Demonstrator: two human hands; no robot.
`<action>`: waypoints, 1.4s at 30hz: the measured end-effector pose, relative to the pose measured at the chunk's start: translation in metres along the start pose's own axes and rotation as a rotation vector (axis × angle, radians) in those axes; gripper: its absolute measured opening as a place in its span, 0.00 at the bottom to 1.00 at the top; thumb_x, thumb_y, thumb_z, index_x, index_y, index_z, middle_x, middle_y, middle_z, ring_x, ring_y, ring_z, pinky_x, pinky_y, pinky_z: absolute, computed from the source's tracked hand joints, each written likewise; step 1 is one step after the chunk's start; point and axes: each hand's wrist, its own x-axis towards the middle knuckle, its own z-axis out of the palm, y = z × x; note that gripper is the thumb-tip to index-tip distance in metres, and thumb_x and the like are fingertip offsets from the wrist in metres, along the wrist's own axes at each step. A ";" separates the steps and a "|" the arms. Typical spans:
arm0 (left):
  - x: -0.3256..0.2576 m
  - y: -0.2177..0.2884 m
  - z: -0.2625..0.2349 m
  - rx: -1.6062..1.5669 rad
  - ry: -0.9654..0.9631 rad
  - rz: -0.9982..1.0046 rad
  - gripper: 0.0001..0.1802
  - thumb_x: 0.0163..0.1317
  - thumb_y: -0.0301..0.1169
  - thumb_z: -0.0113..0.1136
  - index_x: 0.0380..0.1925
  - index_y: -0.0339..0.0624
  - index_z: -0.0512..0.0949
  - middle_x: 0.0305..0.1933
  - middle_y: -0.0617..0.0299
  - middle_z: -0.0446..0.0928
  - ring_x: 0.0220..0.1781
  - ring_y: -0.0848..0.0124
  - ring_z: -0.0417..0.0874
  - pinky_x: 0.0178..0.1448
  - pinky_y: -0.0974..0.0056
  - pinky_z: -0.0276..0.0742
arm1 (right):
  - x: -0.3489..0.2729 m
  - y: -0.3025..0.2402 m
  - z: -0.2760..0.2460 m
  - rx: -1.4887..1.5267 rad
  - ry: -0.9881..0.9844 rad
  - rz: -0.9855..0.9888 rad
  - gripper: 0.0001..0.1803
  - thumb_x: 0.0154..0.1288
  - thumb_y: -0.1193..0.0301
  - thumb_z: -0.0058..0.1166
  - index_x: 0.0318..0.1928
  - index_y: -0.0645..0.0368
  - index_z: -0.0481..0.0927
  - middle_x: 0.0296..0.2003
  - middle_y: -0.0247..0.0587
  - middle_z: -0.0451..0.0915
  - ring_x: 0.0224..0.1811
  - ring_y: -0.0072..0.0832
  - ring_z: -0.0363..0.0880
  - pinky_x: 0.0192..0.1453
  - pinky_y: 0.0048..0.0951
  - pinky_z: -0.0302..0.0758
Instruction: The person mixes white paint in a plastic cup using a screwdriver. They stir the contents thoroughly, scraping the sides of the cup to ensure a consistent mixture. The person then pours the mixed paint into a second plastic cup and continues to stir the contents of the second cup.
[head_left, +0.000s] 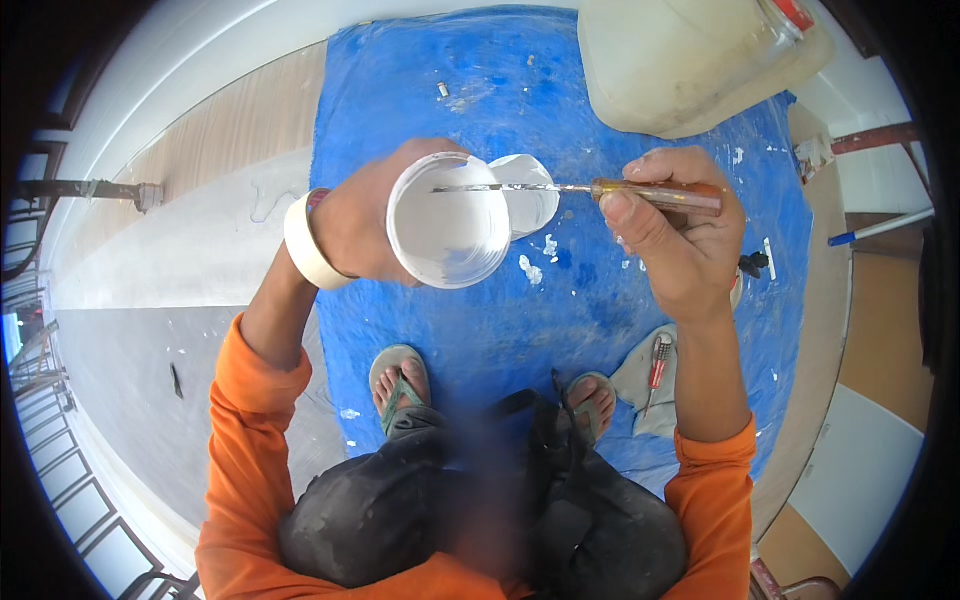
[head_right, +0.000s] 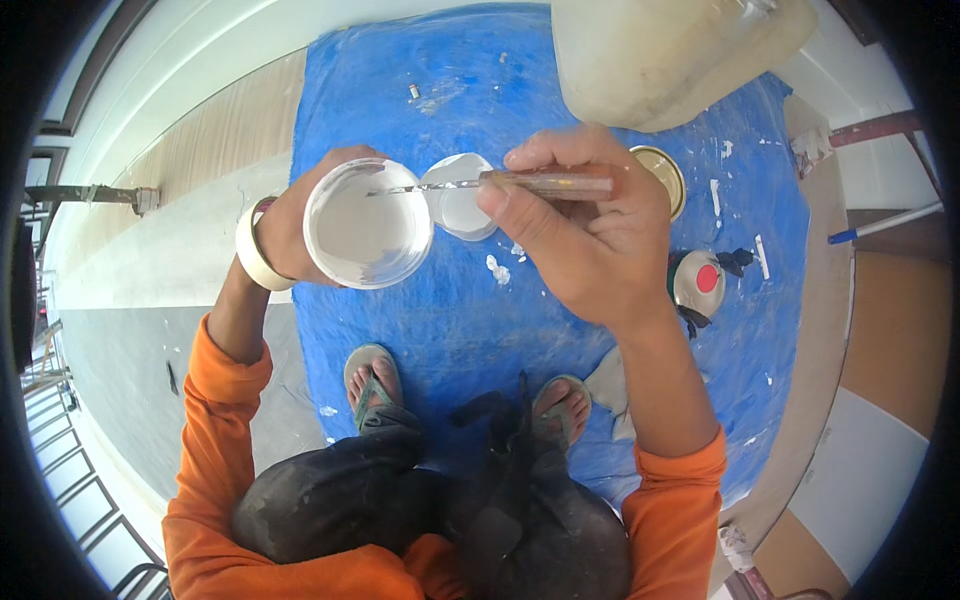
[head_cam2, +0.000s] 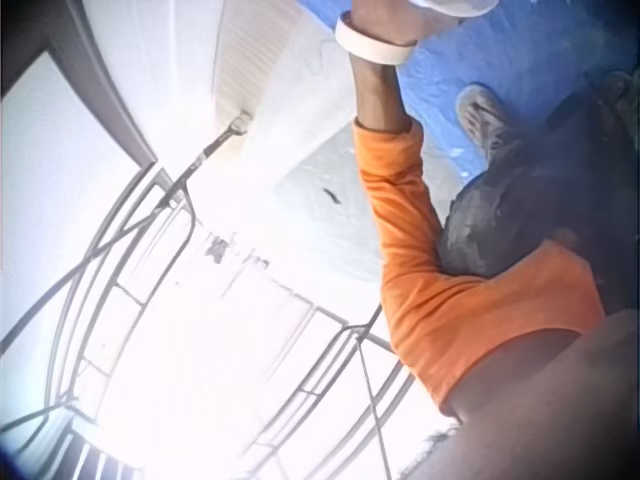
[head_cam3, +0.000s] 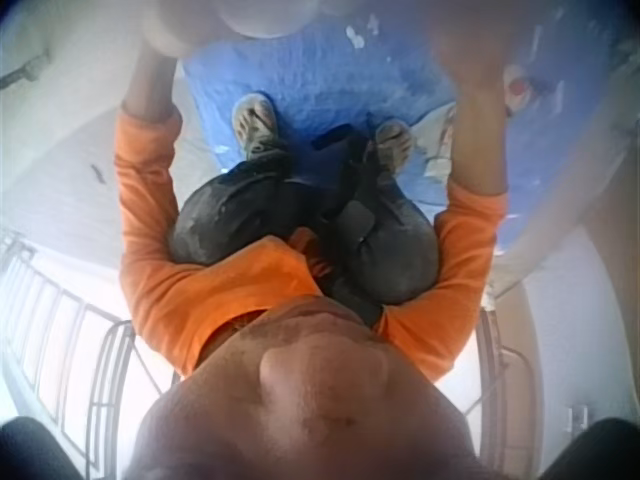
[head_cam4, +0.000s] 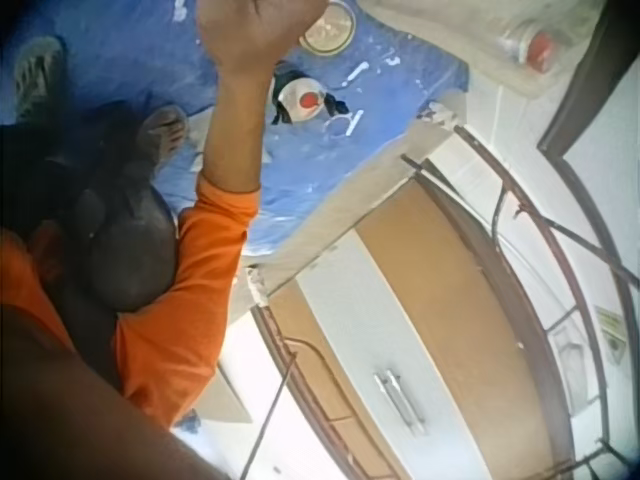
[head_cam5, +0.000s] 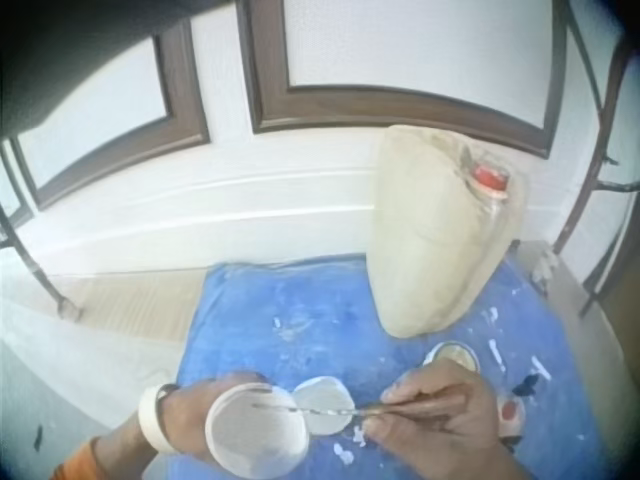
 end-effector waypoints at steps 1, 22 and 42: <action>-0.001 0.000 -0.002 -0.026 -0.007 0.005 0.55 0.32 0.41 0.83 0.63 0.40 0.65 0.61 0.49 0.72 0.60 0.51 0.77 0.64 0.51 0.73 | -0.001 -0.003 0.003 -0.078 0.015 -0.007 0.11 0.57 0.76 0.68 0.38 0.59 0.79 0.27 0.35 0.81 0.26 0.14 0.75 0.28 0.22 0.71; -0.004 -0.008 0.013 -0.138 -0.155 -0.069 0.56 0.34 0.37 0.81 0.66 0.39 0.62 0.63 0.50 0.71 0.63 0.55 0.75 0.66 0.54 0.71 | -0.002 -0.004 0.003 -0.075 0.038 -0.013 0.06 0.59 0.80 0.62 0.35 0.60 0.78 0.23 0.30 0.77 0.23 0.12 0.72 0.25 0.18 0.66; -0.008 -0.013 0.022 -0.454 -0.161 -0.134 0.55 0.38 0.40 0.78 0.68 0.39 0.61 0.63 0.50 0.72 0.64 0.55 0.73 0.68 0.54 0.67 | -0.001 0.003 -0.027 0.103 0.192 0.092 0.05 0.61 0.76 0.59 0.37 0.61 0.77 0.23 0.37 0.78 0.21 0.17 0.72 0.23 0.19 0.67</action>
